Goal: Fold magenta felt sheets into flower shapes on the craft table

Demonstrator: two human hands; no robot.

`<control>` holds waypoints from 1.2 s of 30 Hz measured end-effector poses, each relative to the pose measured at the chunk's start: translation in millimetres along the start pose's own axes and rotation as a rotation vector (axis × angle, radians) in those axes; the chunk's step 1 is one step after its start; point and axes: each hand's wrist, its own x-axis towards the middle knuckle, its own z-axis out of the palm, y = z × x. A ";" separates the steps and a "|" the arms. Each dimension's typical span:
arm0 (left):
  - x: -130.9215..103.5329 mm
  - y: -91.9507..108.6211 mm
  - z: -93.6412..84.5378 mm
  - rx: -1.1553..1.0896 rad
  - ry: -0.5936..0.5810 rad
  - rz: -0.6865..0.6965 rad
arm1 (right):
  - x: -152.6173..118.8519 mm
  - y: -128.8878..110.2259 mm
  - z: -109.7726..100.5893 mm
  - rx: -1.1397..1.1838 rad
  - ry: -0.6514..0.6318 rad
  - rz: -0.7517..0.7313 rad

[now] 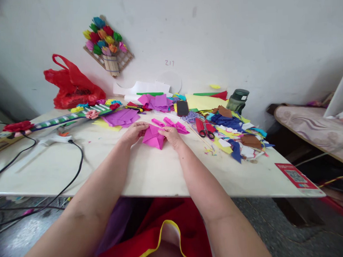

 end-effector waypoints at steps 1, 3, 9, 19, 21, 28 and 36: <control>-0.2 0.2 0.4 0.006 0.004 -0.010 | 0.5 1.2 -0.7 -0.003 0.004 0.000; -0.5 0.5 1.1 0.018 0.007 -0.028 | 1.2 2.8 -1.7 -0.005 0.007 -0.005; -0.2 0.3 1.2 0.039 -0.009 -0.033 | 2.1 2.3 -1.2 -0.019 0.075 -0.036; 1.1 -1.8 -1.8 0.072 -0.018 -0.010 | 4.5 3.3 -1.6 -0.007 0.070 -0.047; 2.4 -3.6 -3.9 0.086 -0.032 0.014 | 4.2 3.2 -1.5 -0.004 0.075 -0.049; 2.8 -4.7 -4.9 0.120 -0.039 0.052 | 4.2 4.2 -1.2 0.000 0.085 -0.011; 1.0 -2.5 -0.9 0.122 -0.006 0.035 | 2.4 0.5 -0.3 -0.038 0.072 -0.041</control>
